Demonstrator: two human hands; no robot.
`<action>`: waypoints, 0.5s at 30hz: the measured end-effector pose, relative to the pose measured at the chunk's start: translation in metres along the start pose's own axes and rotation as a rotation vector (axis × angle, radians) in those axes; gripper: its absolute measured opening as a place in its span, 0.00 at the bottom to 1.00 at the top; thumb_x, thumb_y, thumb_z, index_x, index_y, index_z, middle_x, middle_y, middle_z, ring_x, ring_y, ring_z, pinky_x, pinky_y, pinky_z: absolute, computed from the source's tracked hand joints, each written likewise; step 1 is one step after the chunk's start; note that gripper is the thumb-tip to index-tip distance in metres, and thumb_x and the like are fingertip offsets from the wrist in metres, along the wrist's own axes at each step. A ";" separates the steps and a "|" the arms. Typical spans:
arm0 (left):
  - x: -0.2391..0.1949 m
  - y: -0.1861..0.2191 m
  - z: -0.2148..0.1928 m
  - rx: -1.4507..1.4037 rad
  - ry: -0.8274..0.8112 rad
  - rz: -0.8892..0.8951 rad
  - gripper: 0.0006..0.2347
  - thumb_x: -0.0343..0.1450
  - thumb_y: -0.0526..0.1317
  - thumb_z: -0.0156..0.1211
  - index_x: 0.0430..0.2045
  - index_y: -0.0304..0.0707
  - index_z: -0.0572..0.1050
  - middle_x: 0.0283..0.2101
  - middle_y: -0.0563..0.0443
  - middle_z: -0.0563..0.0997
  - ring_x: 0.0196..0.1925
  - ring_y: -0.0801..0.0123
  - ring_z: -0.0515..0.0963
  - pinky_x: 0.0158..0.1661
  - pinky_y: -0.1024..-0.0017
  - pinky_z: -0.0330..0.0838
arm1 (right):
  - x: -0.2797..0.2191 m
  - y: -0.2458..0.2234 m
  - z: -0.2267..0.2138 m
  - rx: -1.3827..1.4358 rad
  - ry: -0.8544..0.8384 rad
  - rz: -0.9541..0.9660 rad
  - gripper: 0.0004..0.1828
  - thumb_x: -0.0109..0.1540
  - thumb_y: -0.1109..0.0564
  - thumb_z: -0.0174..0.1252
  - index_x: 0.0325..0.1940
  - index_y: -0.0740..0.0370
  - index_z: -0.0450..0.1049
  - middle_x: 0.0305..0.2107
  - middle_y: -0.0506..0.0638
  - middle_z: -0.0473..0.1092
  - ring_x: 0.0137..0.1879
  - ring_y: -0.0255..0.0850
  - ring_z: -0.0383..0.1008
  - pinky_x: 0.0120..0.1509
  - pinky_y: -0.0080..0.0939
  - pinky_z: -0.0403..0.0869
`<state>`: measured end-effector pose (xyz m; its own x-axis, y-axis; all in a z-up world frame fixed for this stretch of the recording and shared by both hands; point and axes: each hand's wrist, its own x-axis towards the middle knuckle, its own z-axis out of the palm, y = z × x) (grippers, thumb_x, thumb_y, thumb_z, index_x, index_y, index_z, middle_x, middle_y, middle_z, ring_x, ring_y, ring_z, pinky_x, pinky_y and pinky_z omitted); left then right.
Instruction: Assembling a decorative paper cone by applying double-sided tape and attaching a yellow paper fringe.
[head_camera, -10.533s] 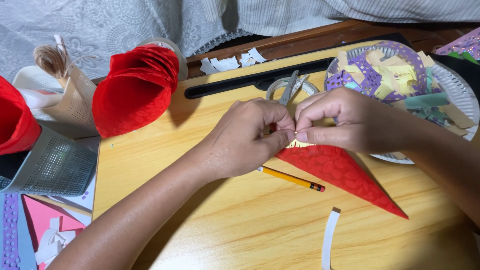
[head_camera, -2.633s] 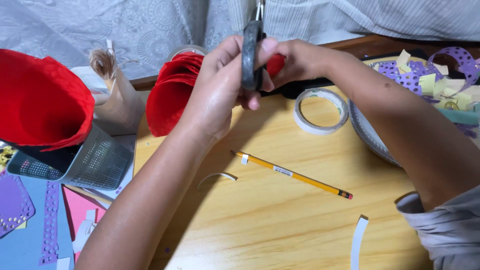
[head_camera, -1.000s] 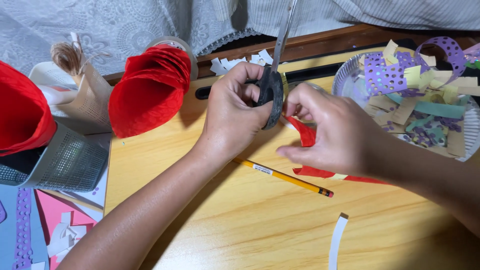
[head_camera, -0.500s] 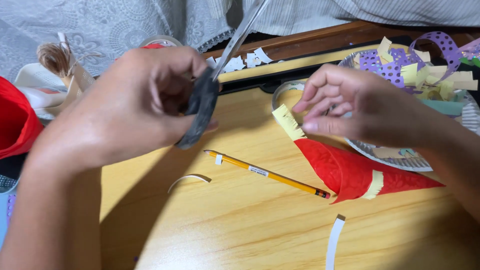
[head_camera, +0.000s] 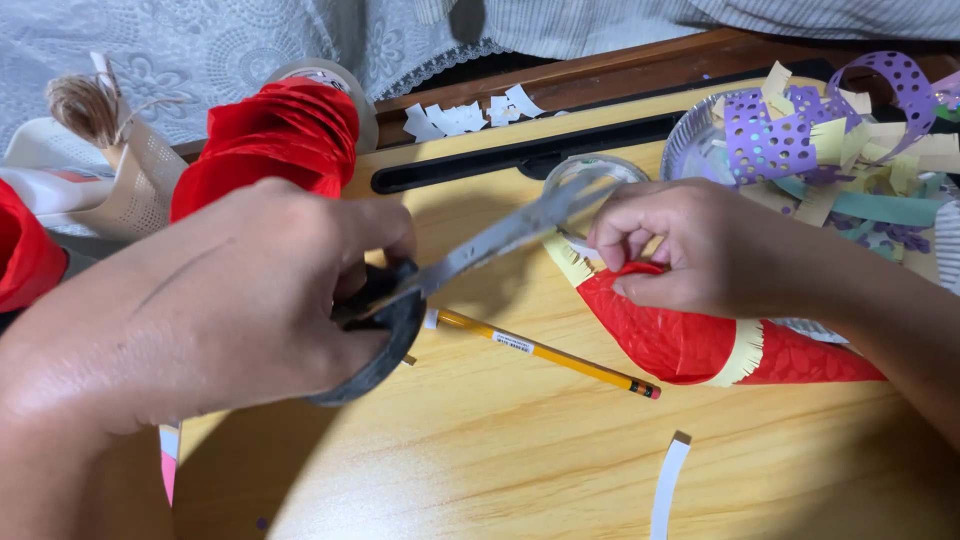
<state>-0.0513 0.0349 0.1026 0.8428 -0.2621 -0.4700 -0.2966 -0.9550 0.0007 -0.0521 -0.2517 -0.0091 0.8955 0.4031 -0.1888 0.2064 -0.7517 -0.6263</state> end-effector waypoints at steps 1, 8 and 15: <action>0.001 0.001 0.002 0.027 -0.041 0.006 0.05 0.62 0.48 0.64 0.29 0.69 0.79 0.17 0.62 0.81 0.22 0.68 0.74 0.29 0.72 0.68 | 0.001 0.000 0.000 -0.095 0.006 -0.013 0.09 0.55 0.59 0.68 0.24 0.53 0.73 0.27 0.40 0.73 0.33 0.32 0.70 0.36 0.34 0.69; 0.010 0.001 0.014 0.143 -0.118 0.149 0.03 0.63 0.46 0.60 0.22 0.55 0.77 0.19 0.59 0.79 0.22 0.66 0.71 0.29 0.67 0.63 | 0.000 0.010 -0.011 -0.059 -0.018 -0.064 0.12 0.54 0.64 0.68 0.22 0.56 0.71 0.19 0.43 0.67 0.26 0.33 0.63 0.32 0.35 0.64; 0.019 0.004 0.021 0.142 -0.123 0.160 0.04 0.65 0.48 0.59 0.25 0.56 0.78 0.22 0.57 0.80 0.26 0.63 0.75 0.31 0.64 0.66 | -0.005 0.023 -0.052 0.127 0.081 0.029 0.08 0.51 0.65 0.70 0.22 0.59 0.77 0.46 0.47 0.87 0.46 0.31 0.86 0.44 0.33 0.81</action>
<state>-0.0459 0.0287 0.0757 0.7218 -0.3811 -0.5778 -0.4892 -0.8714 -0.0364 -0.0320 -0.2977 0.0168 0.9303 0.3349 -0.1494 0.1331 -0.6880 -0.7134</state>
